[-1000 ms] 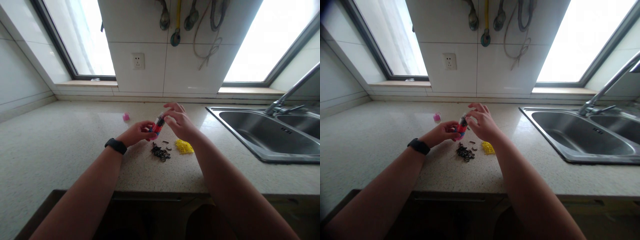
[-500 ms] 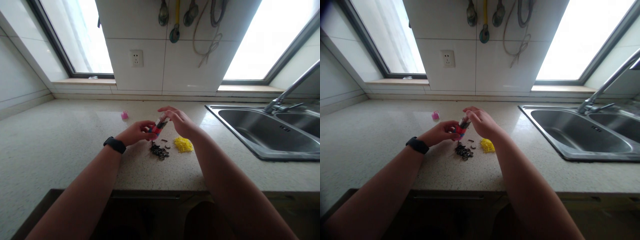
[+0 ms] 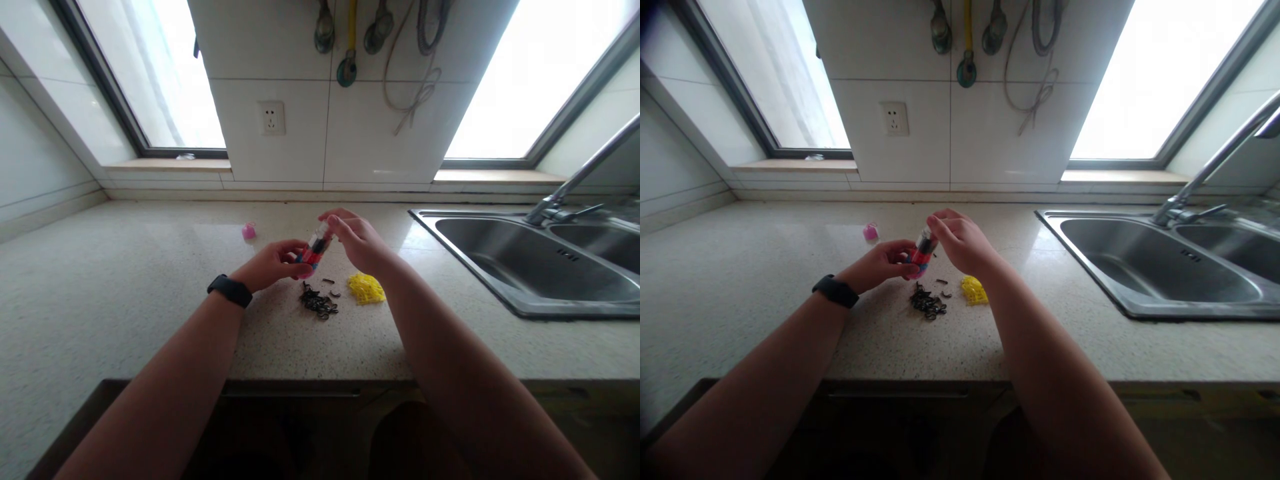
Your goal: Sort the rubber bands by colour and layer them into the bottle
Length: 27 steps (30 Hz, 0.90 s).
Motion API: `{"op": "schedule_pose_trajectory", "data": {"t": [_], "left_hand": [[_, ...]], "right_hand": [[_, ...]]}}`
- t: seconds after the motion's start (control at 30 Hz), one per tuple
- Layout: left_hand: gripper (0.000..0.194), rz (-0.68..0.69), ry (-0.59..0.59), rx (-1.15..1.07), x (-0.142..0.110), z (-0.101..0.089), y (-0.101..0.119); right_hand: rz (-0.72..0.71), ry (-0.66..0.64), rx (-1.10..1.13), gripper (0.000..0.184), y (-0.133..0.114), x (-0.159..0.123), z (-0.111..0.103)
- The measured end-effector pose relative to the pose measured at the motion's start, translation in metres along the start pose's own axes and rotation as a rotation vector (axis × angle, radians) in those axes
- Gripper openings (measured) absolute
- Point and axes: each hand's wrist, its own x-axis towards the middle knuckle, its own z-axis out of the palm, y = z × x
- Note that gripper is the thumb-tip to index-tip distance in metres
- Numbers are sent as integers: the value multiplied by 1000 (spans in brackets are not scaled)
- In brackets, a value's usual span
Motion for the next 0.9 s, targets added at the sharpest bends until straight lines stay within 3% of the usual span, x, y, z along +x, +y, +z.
{"op": "schedule_pose_trajectory", "data": {"t": [0.2,0.43,0.67,0.77,0.83,0.9], "left_hand": [[46,9,44,-112,-1,5,7],[47,143,218,-183,8,19,9],[58,215,239,-58,23,25,-1],[40,156,235,153,35,13,-10],[35,128,227,476,44,3,-18],[40,168,144,774,53,-5,-24]], "right_hand": [[69,198,239,42,6,1,-6],[131,-165,223,40,19,-5,6],[153,-71,386,35,37,-4,8],[158,96,468,33,42,-2,0],[169,202,503,32,45,0,-4],[182,248,511,31,46,1,-7]]}}
